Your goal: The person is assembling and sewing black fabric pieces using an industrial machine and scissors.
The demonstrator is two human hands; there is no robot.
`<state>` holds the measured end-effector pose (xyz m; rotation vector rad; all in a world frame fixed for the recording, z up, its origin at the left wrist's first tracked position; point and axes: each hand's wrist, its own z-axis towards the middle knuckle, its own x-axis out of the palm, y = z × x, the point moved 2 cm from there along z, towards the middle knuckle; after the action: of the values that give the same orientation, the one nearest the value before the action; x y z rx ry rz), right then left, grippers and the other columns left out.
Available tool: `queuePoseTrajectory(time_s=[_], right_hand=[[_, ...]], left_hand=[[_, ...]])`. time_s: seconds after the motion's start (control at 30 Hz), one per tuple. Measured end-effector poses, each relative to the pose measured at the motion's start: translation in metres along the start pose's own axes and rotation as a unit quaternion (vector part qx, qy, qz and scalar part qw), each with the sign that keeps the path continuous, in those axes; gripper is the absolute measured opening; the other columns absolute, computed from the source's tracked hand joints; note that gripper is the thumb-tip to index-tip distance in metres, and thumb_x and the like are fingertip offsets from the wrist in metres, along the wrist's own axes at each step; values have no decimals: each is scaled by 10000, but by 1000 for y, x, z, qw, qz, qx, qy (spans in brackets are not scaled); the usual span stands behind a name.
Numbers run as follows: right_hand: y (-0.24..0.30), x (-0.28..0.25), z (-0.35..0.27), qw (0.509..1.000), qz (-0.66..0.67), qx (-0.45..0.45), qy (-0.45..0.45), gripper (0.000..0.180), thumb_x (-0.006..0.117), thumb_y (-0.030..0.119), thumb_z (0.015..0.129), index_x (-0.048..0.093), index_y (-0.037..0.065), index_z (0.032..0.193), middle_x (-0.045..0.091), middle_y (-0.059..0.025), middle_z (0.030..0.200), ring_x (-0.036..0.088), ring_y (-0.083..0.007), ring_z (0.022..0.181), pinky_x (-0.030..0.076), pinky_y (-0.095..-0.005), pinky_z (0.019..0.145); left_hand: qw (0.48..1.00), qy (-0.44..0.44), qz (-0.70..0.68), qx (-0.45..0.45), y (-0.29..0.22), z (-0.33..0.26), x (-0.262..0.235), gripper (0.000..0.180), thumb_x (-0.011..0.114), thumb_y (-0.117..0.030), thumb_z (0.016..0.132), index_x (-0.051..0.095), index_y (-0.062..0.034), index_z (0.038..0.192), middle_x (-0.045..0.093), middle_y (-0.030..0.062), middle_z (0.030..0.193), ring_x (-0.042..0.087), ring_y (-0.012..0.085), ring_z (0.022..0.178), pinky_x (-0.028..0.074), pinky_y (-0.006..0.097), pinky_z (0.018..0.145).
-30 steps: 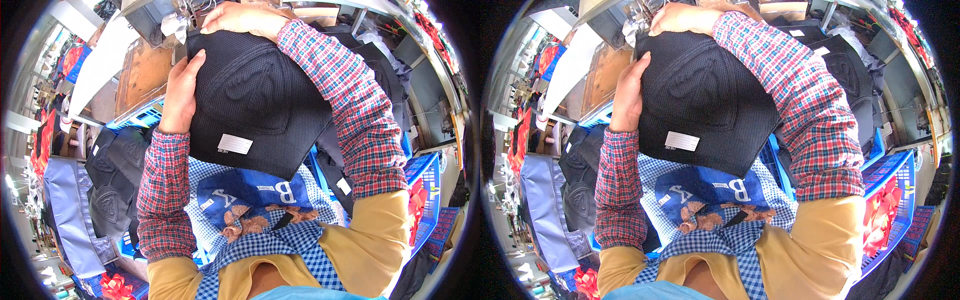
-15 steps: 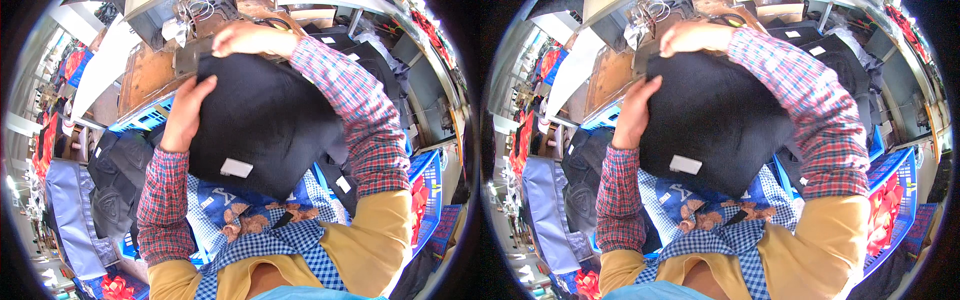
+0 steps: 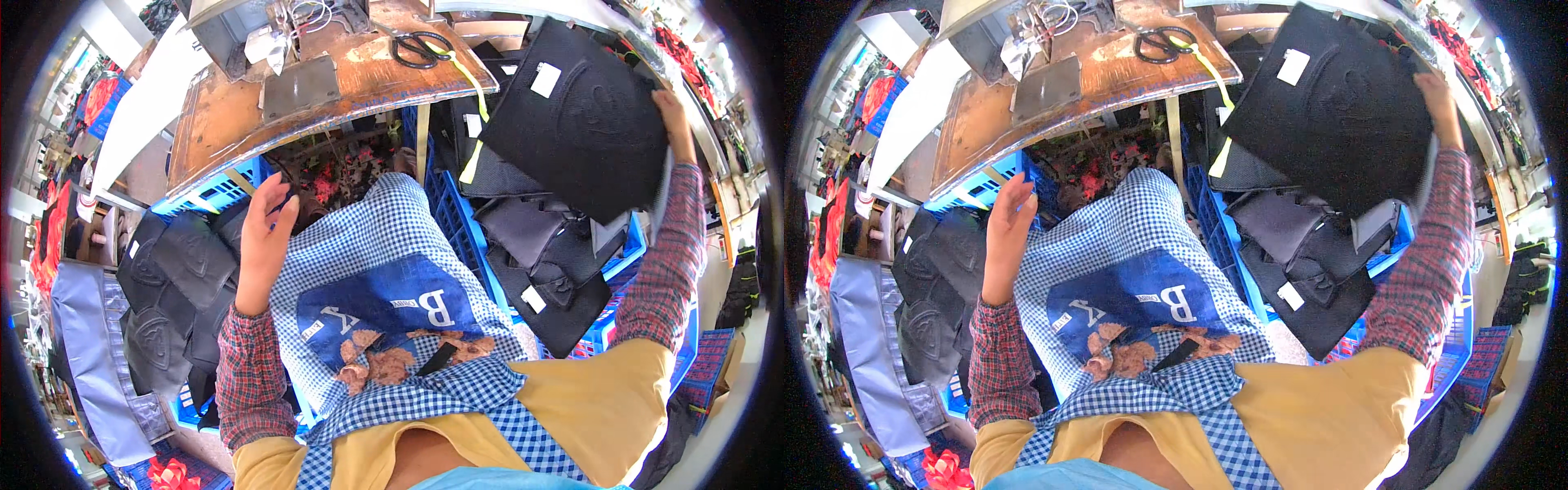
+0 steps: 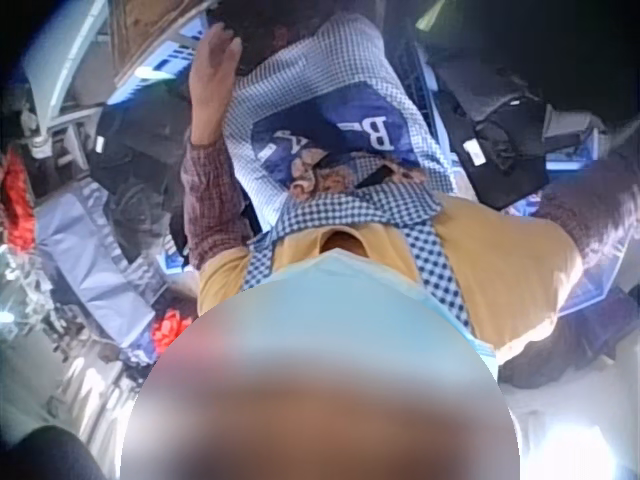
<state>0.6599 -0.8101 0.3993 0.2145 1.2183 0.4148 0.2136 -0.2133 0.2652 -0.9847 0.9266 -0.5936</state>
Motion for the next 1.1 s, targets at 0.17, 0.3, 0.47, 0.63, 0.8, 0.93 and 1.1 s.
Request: queuePoseTrajectory(time_s=[0.17, 0.3, 0.47, 0.63, 0.8, 0.93, 1.1], right_hand=[[129, 99, -19, 939, -110, -255, -204, 319, 568, 290, 872, 635, 104, 1123, 643, -163, 1072, 599, -343, 1036, 466, -429, 904], [304, 185, -53, 848, 105, -508, -107, 234, 605, 159, 854, 670, 70, 1060, 656, -132, 998, 635, -285, 954, 495, -366, 842], [427, 244, -57, 907, 47, -418, 22, 201, 601, 224, 854, 687, 76, 960, 672, -159, 960, 625, -316, 976, 494, -395, 856], [448, 287, -35, 906, -130, -399, -56, 251, 513, 238, 876, 697, 91, 962, 677, -157, 994, 639, -359, 944, 504, -452, 863], [451, 295, -17, 911, -238, -334, 40, 283, 495, 208, 876, 688, 32, 984, 668, -217, 1004, 655, -349, 954, 535, -446, 819], [447, 227, -82, 901, -67, -422, 79, 273, 520, 281, 889, 649, 42, 921, 666, -194, 850, 641, -372, 800, 495, -475, 711], [422, 180, -229, 774, 270, -348, 454, 165, 598, 16, 878, 649, 43, 1032, 595, 39, 836, 547, -64, 774, 455, -211, 657]], left_hand=[[997, -50, 28, -54, 32, -22, -30, 460, 609, -119, 908, 444, -31, 1329, 565, 138, 1191, 548, 212, 1107, 454, 330, 908], [992, -83, 26, -93, 53, -40, -51, 459, 613, -117, 902, 453, -15, 1319, 565, 141, 1192, 553, 213, 1099, 452, 323, 916], [982, -144, -1, -121, 75, -77, -78, 462, 610, -102, 897, 451, -13, 1322, 568, 170, 1209, 548, 217, 1125, 441, 311, 937], [957, -200, -24, -210, 107, -119, -103, 475, 607, -100, 900, 441, -12, 1336, 574, 151, 1194, 546, 198, 1115, 435, 290, 934], [933, -242, -2, -265, 146, -153, -115, 482, 620, -111, 889, 448, -1, 1325, 585, 141, 1161, 550, 182, 1086, 439, 288, 928], [925, -272, -15, -264, 179, -189, -124, 483, 631, -109, 877, 454, 4, 1312, 594, 136, 1131, 576, 185, 1034, 467, 295, 890], [889, -315, 82, -322, 242, -234, -139, 514, 678, -171, 837, 478, -4, 1279, 614, 167, 1089, 599, 228, 1016, 480, 316, 878]])
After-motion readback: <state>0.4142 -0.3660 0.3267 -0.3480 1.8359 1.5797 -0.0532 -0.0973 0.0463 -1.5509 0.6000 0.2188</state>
